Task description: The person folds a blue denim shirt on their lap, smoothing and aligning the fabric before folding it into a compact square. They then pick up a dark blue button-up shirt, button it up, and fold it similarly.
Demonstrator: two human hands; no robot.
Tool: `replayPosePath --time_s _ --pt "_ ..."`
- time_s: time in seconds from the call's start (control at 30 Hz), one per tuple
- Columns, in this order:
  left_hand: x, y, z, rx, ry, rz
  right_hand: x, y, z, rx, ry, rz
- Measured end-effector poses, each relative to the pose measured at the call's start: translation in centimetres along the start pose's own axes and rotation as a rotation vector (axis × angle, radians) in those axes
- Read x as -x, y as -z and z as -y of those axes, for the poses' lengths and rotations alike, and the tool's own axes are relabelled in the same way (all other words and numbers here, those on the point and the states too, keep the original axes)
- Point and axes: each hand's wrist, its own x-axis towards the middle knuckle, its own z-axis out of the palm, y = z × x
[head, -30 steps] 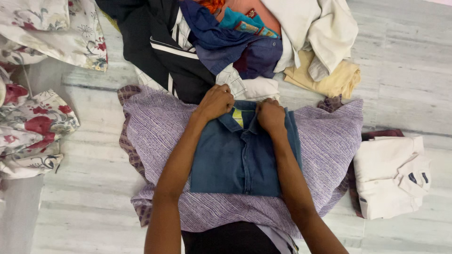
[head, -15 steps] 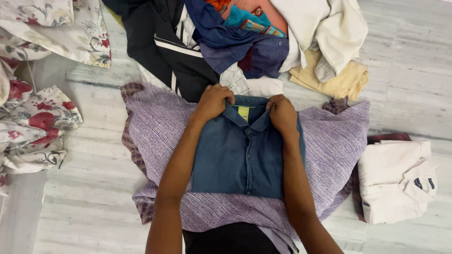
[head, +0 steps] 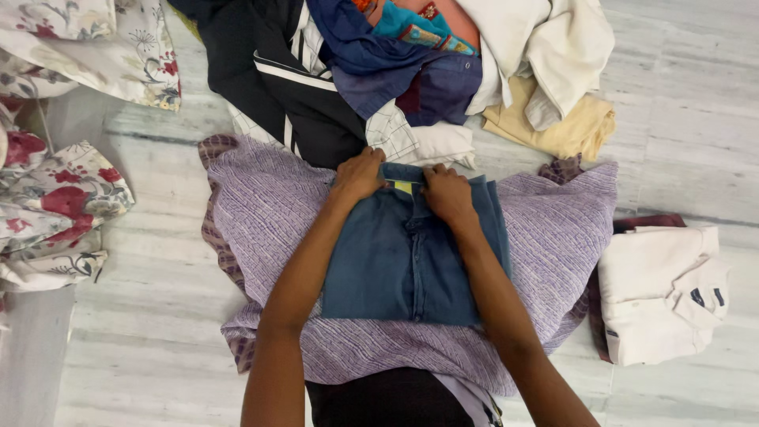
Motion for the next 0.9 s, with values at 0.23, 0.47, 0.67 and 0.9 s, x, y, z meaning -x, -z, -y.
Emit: replayPosePath --time_s 0.23,0.47,0.67,0.9 --pt "0.2 1.5 -0.9 -0.091 0.138 -0.221 0.6 2.6 1.8 -0.330 0.165 -0.273" --pt "-0.2 1.1 0.9 0.019 0.156 -0.155 4.4 3.9 4.7 -0.417 0.524 -0.054" --pt "-1.5 -0.9 1.2 -0.133 0.129 -0.149 7.8 2.4 5.3 -0.242 0.569 0.175" --pt "-1.3 -0.7 1.0 -0.161 0.134 -0.142 8.7 3.3 5.5 -0.281 0.641 0.221"
